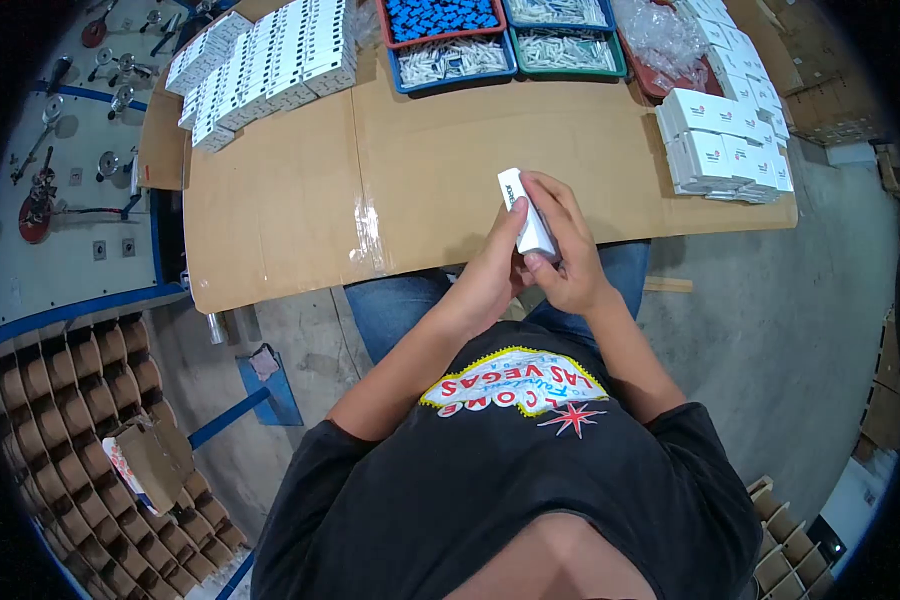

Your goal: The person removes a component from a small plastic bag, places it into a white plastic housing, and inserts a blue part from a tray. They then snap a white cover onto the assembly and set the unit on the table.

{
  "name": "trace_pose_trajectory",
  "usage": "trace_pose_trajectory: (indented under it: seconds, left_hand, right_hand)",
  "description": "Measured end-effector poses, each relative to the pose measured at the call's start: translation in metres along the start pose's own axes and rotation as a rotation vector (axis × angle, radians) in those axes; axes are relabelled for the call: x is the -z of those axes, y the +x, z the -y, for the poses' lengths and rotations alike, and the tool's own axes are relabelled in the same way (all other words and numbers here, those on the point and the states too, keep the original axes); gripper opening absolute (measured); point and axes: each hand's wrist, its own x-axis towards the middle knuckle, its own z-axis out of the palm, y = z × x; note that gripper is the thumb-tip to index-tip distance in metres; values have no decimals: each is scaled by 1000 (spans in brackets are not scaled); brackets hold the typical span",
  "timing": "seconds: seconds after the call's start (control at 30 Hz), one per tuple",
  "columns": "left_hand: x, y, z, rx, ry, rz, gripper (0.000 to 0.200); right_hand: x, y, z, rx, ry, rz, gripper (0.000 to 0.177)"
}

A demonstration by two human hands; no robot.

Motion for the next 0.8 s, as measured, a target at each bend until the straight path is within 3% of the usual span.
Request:
trace_pose_trajectory:
  seconds: [0.1, 0.3, 0.6, 0.67, 0.7, 0.77, 0.8]
  left_hand:
    - [7, 4, 8, 27, 74, 0, 60]
    - [2, 9, 19, -97, -26, -88, 59]
    - [7, 15, 25, -255, 8, -68, 58]
    - [9, 14, 18, -633, 198, -10, 68]
    - [12, 13, 16, -633, 198, -9, 68]
    - [20, 10, 11, -902, 484, 13, 74]
    - [24, 12, 11, -902, 484, 11, 74]
  right_hand:
    - [-2, 2, 0, -8, -22, -14, 76]
    - [-8, 4, -12, 50, -80, -22, 82]
    - [-5, 10, -8, 165, -70, -52, 78]
    - [-8, 7, -4, 163, -56, -80, 80]
    - [-9, 6, -3, 160, -42, -108, 83]
    - [-10, 2, -6, 140, -14, -96, 84]
    - [-11, 0, -8, 119, 14, -82, 85]
